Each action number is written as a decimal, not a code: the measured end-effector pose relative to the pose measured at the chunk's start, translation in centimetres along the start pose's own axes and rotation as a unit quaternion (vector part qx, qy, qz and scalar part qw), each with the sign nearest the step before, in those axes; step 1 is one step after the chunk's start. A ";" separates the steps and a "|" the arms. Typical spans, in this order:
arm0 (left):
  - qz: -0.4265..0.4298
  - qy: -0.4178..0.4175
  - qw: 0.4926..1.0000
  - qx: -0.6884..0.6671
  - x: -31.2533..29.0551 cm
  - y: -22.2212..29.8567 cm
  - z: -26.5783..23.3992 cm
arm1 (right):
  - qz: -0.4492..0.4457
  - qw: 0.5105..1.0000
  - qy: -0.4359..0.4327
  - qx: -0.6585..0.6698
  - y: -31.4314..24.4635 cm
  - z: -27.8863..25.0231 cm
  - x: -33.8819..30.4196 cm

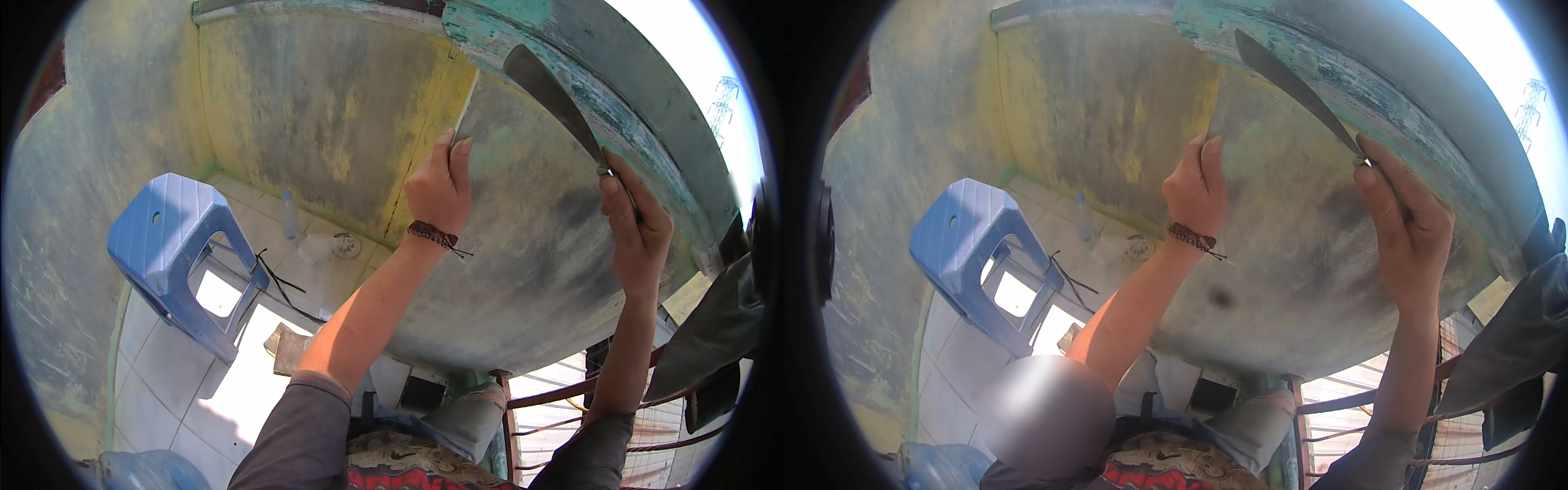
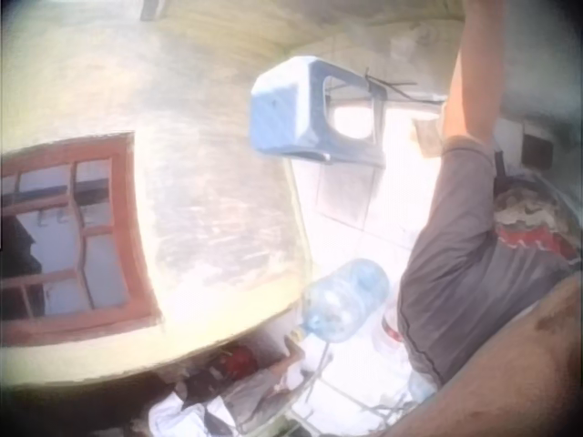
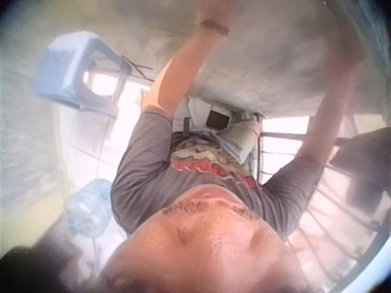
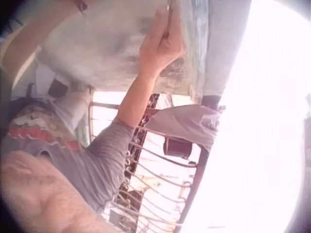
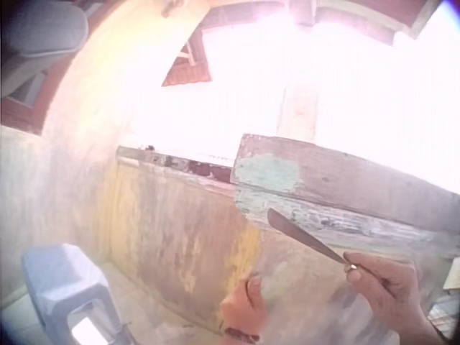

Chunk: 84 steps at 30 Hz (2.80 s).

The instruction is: The person scrapes old paint off a curved concrete wall and a metal railing using a metal scraper. They work on the railing first, then move to the wall, removing layers of green and yellow paint.

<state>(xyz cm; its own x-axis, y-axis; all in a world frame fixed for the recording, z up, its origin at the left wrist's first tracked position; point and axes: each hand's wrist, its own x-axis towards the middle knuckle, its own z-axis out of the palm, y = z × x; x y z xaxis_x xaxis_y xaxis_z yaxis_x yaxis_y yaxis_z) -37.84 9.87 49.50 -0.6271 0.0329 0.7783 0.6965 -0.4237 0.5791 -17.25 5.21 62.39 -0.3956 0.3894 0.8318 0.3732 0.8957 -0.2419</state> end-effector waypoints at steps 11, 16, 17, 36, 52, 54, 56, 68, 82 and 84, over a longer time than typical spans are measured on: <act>0.000 -0.018 1.000 0.003 -0.2 -0.1 0.6 | 0.037 0.997 0.061 -0.031 3.1 -3.2 -3.3; 0.009 -0.017 1.000 0.000 0.1 -0.9 -0.2 | 0.011 0.999 0.026 0.021 3.4 -0.9 -2.0; 0.026 -0.002 1.000 0.007 0.0 -0.9 0.0 | 0.011 0.999 0.031 0.019 3.7 -1.4 -2.0; 0.037 0.020 0.999 0.031 -0.4 -0.6 0.5 | -0.072 0.987 0.068 -0.128 5.0 -2.9 -3.6; 0.034 0.003 0.999 0.043 -0.1 -0.9 -0.2 | -0.094 0.992 0.036 -0.081 3.1 0.1 -2.7; 0.043 0.012 0.998 0.048 -0.3 -0.7 0.2 | -0.072 0.991 0.055 -0.101 4.8 -2.5 -3.9; 0.043 0.014 0.998 0.039 -0.5 -0.7 0.4 | -0.039 0.994 0.051 -0.094 5.1 -3.5 -4.5; 0.044 0.018 0.999 0.009 -0.4 -1.1 0.6 | -0.074 0.988 0.032 -0.131 3.5 -1.4 -3.3; 0.055 0.024 0.998 0.014 -0.8 -1.3 0.9 | -0.158 0.966 0.065 -0.192 7.9 -1.4 -4.6; 0.056 0.027 0.998 0.014 -0.5 -1.4 0.6 | -0.130 0.976 0.062 -0.161 7.7 -0.5 -4.2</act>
<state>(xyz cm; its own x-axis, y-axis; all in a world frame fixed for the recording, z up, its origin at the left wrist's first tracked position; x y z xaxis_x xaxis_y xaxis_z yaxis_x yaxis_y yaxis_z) -38.27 11.03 48.44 -0.5620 -0.0634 0.8247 0.7726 -0.3962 0.4960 -12.26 10.32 57.30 -0.4147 0.1101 0.9033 0.5254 0.8394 0.1389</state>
